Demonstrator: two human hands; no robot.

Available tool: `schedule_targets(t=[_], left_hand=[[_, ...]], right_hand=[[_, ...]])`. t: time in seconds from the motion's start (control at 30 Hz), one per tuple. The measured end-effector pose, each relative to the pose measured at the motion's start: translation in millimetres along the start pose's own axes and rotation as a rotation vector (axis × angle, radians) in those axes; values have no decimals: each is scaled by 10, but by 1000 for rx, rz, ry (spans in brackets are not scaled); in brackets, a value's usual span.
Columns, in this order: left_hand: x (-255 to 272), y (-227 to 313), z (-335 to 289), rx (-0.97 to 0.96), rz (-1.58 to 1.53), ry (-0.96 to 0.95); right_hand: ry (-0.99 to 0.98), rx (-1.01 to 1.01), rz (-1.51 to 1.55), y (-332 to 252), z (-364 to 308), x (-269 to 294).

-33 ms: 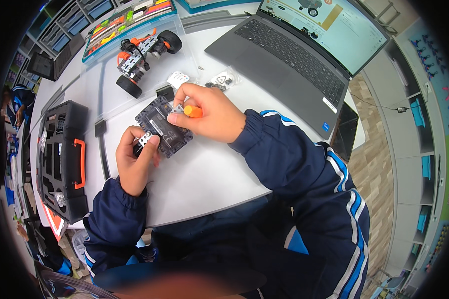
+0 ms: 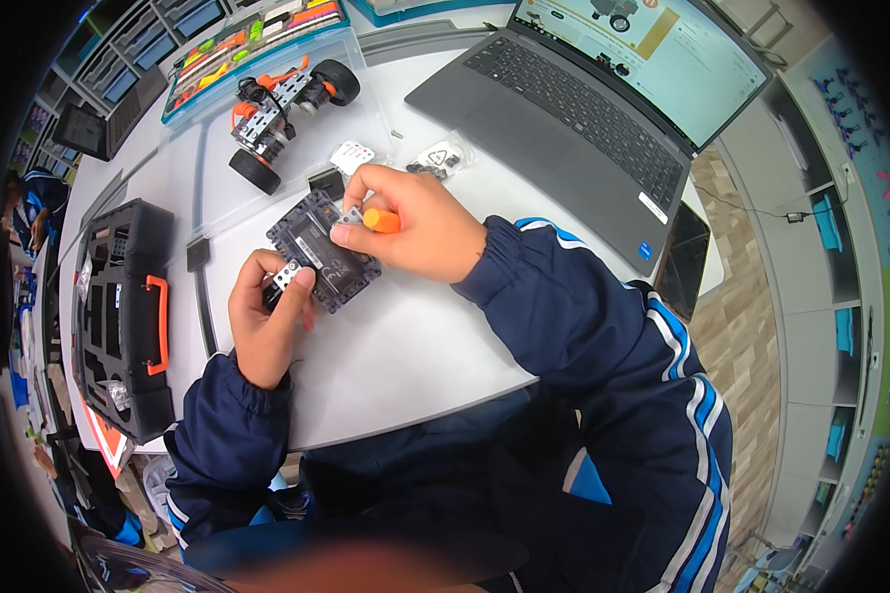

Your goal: The person assembles a small wheeled robot by attaching a chassis to a motorized base using an orange screwdriver. They tighten screws, align parts, and check the fit of the components on a white table.

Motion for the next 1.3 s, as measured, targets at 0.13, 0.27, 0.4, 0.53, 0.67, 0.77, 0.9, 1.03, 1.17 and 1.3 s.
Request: schedule_targets(t=[0.13,0.27,0.4,0.53,0.67,0.77,0.9,1.03,1.17,1.3], left_hand=[[-2,5,0,-7,-2,3],[-4,9,7,0,-9,6],[-4,4,3,1,-19,-4],[5,0,-3,-2,-34,-10],[7,1,-1,10,-56,-3],[16,7,3,17,-39,-2],[10,6,-1,2,-41,-21],[5,2,-4,-3,-41,-6],[5,5,8,-33,-29,-3],[9,-5,6,-36,-17,-9]], right_hand=[[-2,-1,-11,-2,-1,6],[-2,4,-14,-17,-1,5],[-1,5,0,-22,-1,-2],[-9,-11,27,-18,-9,-16],[-11,14,10,-34,-12,-23],[-15,-2,5,-33,-10,-21],[-8,10,-36,-40,-12,-15],[-6,8,-19,-43,-13,-13],[-11,15,-20,-45,-7,-9],[-17,9,-21,-28,-5,-7]])
Point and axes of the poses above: each hand's wrist, its own z-axis towards the middle knuckle, its own x-axis out of the back of the hand, y = z × x, the point moved 3 cm from there along z, towards the middle knuckle, and after that the axes turned 12 degrees about -y, right-handed, at the moved point
